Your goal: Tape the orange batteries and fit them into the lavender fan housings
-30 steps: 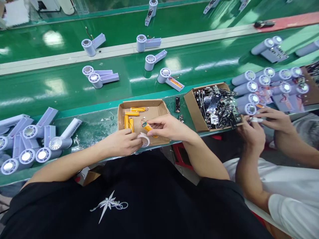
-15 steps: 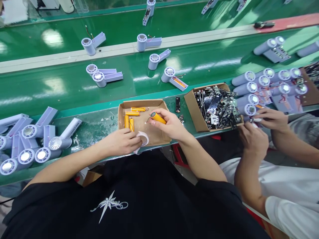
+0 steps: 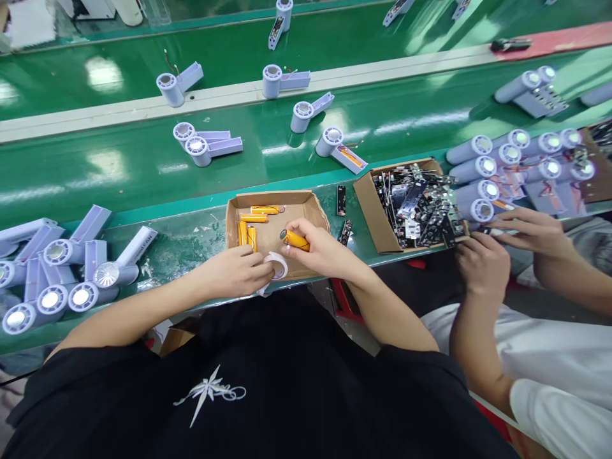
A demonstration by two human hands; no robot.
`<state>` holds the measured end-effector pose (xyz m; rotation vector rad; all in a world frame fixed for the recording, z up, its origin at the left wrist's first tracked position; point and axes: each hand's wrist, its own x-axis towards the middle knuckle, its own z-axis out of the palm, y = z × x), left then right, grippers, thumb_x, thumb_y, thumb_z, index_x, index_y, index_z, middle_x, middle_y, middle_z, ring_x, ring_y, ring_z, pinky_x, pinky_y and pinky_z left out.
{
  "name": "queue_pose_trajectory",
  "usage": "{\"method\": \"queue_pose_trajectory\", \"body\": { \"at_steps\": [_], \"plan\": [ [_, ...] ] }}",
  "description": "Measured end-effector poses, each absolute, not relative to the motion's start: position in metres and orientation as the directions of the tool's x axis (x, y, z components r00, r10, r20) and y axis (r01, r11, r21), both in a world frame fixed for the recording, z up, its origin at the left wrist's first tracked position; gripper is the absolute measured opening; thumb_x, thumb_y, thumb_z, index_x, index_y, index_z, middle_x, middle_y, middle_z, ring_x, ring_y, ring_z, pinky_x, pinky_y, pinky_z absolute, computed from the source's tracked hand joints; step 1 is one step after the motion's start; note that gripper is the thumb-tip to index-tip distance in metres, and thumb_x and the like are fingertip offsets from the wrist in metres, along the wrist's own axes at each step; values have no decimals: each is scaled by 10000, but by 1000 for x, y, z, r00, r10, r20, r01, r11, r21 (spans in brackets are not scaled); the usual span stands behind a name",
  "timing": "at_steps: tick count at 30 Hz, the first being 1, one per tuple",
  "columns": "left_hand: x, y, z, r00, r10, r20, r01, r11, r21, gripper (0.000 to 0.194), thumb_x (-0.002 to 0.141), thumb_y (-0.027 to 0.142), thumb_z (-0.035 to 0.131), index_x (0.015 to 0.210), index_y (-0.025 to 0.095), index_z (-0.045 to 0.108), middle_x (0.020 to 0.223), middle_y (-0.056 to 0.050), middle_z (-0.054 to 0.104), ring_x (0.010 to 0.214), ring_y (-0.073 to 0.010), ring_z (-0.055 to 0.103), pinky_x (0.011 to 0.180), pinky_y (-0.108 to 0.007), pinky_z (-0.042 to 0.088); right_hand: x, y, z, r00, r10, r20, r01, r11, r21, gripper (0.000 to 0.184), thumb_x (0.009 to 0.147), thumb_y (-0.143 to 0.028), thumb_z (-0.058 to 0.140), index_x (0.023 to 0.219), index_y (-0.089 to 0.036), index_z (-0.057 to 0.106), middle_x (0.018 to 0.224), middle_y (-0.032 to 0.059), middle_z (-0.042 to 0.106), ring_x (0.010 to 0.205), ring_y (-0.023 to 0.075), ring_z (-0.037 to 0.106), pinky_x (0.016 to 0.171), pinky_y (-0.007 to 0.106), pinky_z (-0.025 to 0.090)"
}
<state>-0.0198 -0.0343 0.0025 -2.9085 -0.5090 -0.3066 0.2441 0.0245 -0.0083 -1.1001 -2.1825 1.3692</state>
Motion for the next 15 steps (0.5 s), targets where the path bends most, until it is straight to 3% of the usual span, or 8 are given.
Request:
{"method": "queue_pose_trajectory", "body": {
  "at_steps": [3,8,15],
  "plan": [
    [-19,-34,2,921,315,228,350,-927,-135,181,1095,133,593,1094,176,769,946,-31,733,798,-162,616,725,-359,408,246,27,-8,-655,756,-7,385,325,-864,228,1057,-442,652,1095,-217,645,1009,48,714,888,212,622,836,333,482],
    [-19,-34,0,925,314,215,350,-924,-152,176,1095,138,597,1119,180,766,964,-29,742,801,-161,620,731,-357,418,247,29,-6,-729,683,44,361,439,-823,316,1094,-487,627,930,-219,663,922,48,686,843,213,587,828,333,475],
    [-20,-35,-3,923,339,184,364,-923,-126,137,1096,157,619,1113,194,750,954,-23,740,814,-159,623,740,-357,418,248,29,-6,-752,659,-19,376,405,-834,576,935,-728,788,778,-202,612,716,-27,573,676,141,426,651,291,333]
  ]
}}
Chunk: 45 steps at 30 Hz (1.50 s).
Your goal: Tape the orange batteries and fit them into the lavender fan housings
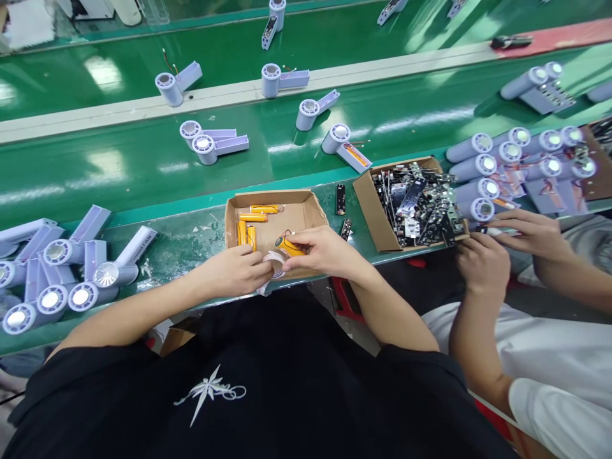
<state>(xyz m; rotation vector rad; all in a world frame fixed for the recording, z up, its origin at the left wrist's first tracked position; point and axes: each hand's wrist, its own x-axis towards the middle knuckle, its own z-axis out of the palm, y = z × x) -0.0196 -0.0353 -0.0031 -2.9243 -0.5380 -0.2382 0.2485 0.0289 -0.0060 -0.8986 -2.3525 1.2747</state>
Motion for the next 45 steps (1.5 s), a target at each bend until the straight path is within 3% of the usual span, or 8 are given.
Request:
{"method": "queue_pose_trajectory", "body": {
  "at_steps": [5,10,19,29,36,39,42,45],
  "plan": [
    [-20,-35,-1,922,335,195,363,-923,-128,126,1079,147,648,1139,172,757,967,-35,737,811,-164,618,740,-363,412,246,31,-2,-749,662,18,345,414,-842,623,980,-792,677,762,-215,587,745,-10,601,678,150,463,666,300,353],
    [-19,-35,0,922,340,184,363,-925,-112,165,1101,153,603,1066,191,761,935,-27,731,798,-165,607,730,-372,401,244,32,-2,-722,690,49,378,453,-808,748,838,-891,751,639,-226,472,602,-52,413,604,135,348,599,317,273],
    [-20,-36,3,919,381,98,389,-919,-73,208,1138,194,541,1156,182,748,992,-37,755,830,-169,623,740,-378,397,251,42,1,-676,723,143,366,498,-786,744,840,-915,719,632,-223,540,603,-31,442,593,145,380,611,334,317],
    [-18,-32,2,920,350,177,364,-930,-54,139,1085,170,639,1160,157,755,931,-44,739,832,-184,629,750,-378,411,236,27,-16,-754,646,116,311,507,-804,523,1144,-580,531,858,-226,789,785,50,729,765,210,672,760,333,475],
    [-10,-26,21,943,316,101,318,-948,-9,169,1074,132,635,1139,196,777,995,-50,762,858,-189,632,746,-380,406,256,37,13,-858,510,-66,335,457,-824,250,1072,-405,684,935,-217,777,897,53,769,794,208,674,765,327,493],
    [-9,-27,33,934,324,149,338,-938,-79,179,1083,116,604,1086,184,769,934,-49,748,857,-186,631,744,-367,421,252,24,5,-676,735,-55,303,210,-929,303,981,-519,799,979,-216,781,912,48,780,820,219,712,777,333,562],
    [-11,-30,40,896,363,257,407,-901,-147,188,1084,95,588,1086,164,763,911,-38,750,821,-175,620,711,-356,428,234,-8,-22,-286,956,-70,40,-61,-997,600,852,-742,854,1149,-229,757,1061,81,801,963,267,780,846,378,653],
    [-2,-45,37,827,441,349,489,-870,-57,153,1079,121,628,1141,171,759,967,-37,781,837,-174,628,706,-358,442,230,-35,-42,10,988,-151,-151,-148,-977,769,732,-854,880,1174,-245,721,1068,103,809,987,304,809,873,435,699]
  ]
}}
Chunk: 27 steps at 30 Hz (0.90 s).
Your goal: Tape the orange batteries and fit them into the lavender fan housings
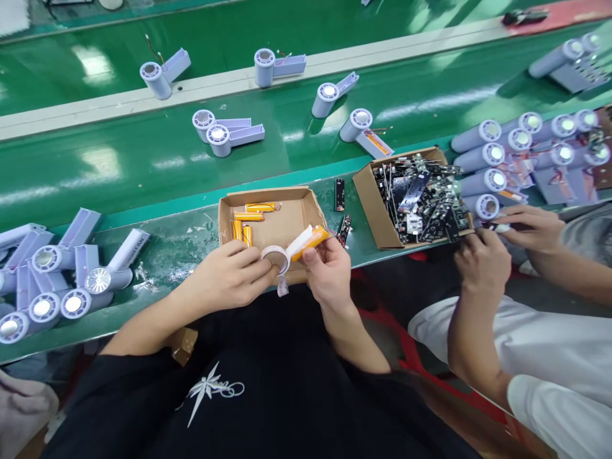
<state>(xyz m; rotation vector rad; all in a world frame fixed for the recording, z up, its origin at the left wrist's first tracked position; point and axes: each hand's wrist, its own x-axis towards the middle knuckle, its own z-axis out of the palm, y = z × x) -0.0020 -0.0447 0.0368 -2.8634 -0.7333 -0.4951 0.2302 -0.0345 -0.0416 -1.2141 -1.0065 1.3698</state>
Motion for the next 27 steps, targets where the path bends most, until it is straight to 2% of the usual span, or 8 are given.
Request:
{"method": "queue_pose_trajectory", "body": {
  "at_steps": [4,8,11,14,16,20,24,27],
  "plan": [
    [57,-78,10,821,312,478,245,-949,199,132,1096,243,654,1099,218,784,959,-51,775,836,-163,646,681,-357,448,270,-19,-28,227,974,3,-155,39,-987,721,747,-817,900,1191,-271,742,1087,101,816,974,305,822,896,482,720],
    [132,-86,-24,909,351,224,310,-930,200,230,1121,286,617,1232,175,785,1055,-122,795,872,-183,715,677,-341,503,316,20,4,298,935,194,-137,243,-960,588,785,-717,933,1170,-304,768,1063,49,822,909,268,832,881,470,735],
    [147,-79,-23,878,427,217,404,-904,144,249,1111,201,591,1255,143,786,1244,-166,804,911,-187,751,697,-335,545,337,22,10,123,978,167,-73,176,-982,555,782,-630,975,1164,-269,795,1032,76,839,896,294,848,820,443,741],
    [111,-78,6,857,360,367,260,-920,294,255,1128,314,603,1286,225,782,1302,-81,817,1000,-151,762,804,-299,602,363,-2,-6,-13,998,54,-34,53,-998,524,756,-519,1022,1154,-239,828,1000,90,853,888,306,859,768,407,746],
    [70,-65,25,780,489,390,348,-857,379,236,1123,321,611,1255,233,785,1199,-55,842,1021,-141,769,876,-282,615,381,-25,-24,-59,997,-43,-50,-46,-998,482,732,-470,1041,1109,-240,847,941,86,857,846,307,861,724,393,748],
    [8,29,35,586,765,265,715,-643,274,273,1118,325,557,1131,225,810,1064,-72,856,970,-224,784,846,-353,623,390,-53,-66,-21,983,-181,-173,-182,-968,478,671,-476,1064,1025,-239,848,880,94,856,770,324,855,684,417,751],
    [36,178,23,442,897,0,877,-432,209,410,1101,385,542,1412,203,737,1402,-125,786,1263,-311,727,1094,-441,579,349,-32,-94,129,981,-147,-319,-99,-942,555,598,-527,1080,996,-239,820,911,95,859,776,324,854,725,443,757],
    [100,267,12,367,930,-25,908,-352,226,613,1076,390,595,1651,193,526,1678,-171,572,1481,-357,583,1265,-504,458,313,-2,-106,216,975,-44,-359,37,-933,582,599,-573,1064,1001,-239,809,893,88,854,752,311,843,699,446,752]
  ]
}}
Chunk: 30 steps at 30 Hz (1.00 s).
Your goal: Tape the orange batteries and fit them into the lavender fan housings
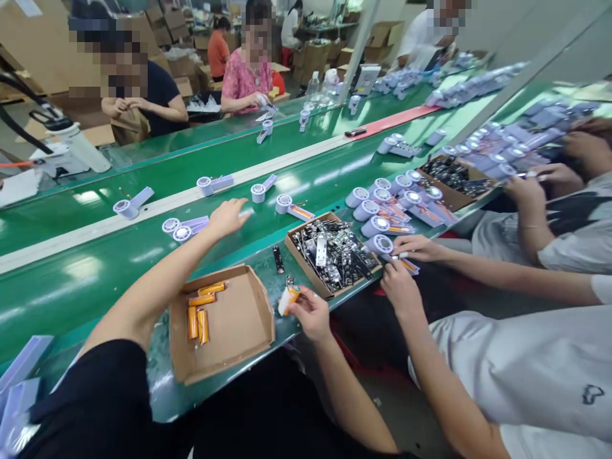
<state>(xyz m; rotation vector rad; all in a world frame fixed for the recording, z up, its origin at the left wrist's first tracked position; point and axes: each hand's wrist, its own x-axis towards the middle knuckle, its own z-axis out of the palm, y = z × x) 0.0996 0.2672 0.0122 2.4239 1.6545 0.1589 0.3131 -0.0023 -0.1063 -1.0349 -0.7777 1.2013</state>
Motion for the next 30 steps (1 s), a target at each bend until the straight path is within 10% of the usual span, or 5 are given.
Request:
{"method": "queue_pose_trajectory", "body": {
  "at_steps": [5,10,17,22,30],
  "plan": [
    [185,345,-14,248,969,5,937,-241,252,816,1032,431,682,1745,216,348,1803,-256,317,1589,-451,467,1270,-570,449,287,23,-126,390,869,305,-100,369,-924,359,866,-466,915,1092,-200,831,909,103,855,735,278,837,660,393,735],
    [203,371,-35,271,963,-8,926,-258,274,508,1043,304,616,1550,280,590,1616,-169,530,1350,-317,686,1128,-428,572,294,19,-135,277,786,553,225,506,-832,265,930,-258,846,1194,-242,849,1024,93,877,848,279,858,715,368,740],
    [78,367,4,380,925,-2,916,-376,137,412,1004,327,604,1396,262,714,1443,-129,607,1238,-313,690,1087,-436,573,300,18,-128,185,851,492,190,460,-867,242,951,-274,832,1189,-233,846,1001,99,876,828,268,854,778,370,736],
    [-42,367,30,376,880,-290,882,-436,-178,411,1005,405,538,1239,277,851,1537,-95,614,1308,-291,667,1201,-395,488,298,22,-127,175,861,477,135,459,-878,245,928,-285,848,1166,-227,857,984,101,874,834,274,850,761,370,731],
    [-23,331,-8,215,896,-388,947,-288,-141,1091,713,842,765,1607,234,619,1732,-214,461,1606,-503,330,1269,-611,394,288,25,-140,282,906,315,-71,347,-935,319,905,-419,905,1135,-209,835,983,105,859,794,255,836,722,375,738]
  ]
}}
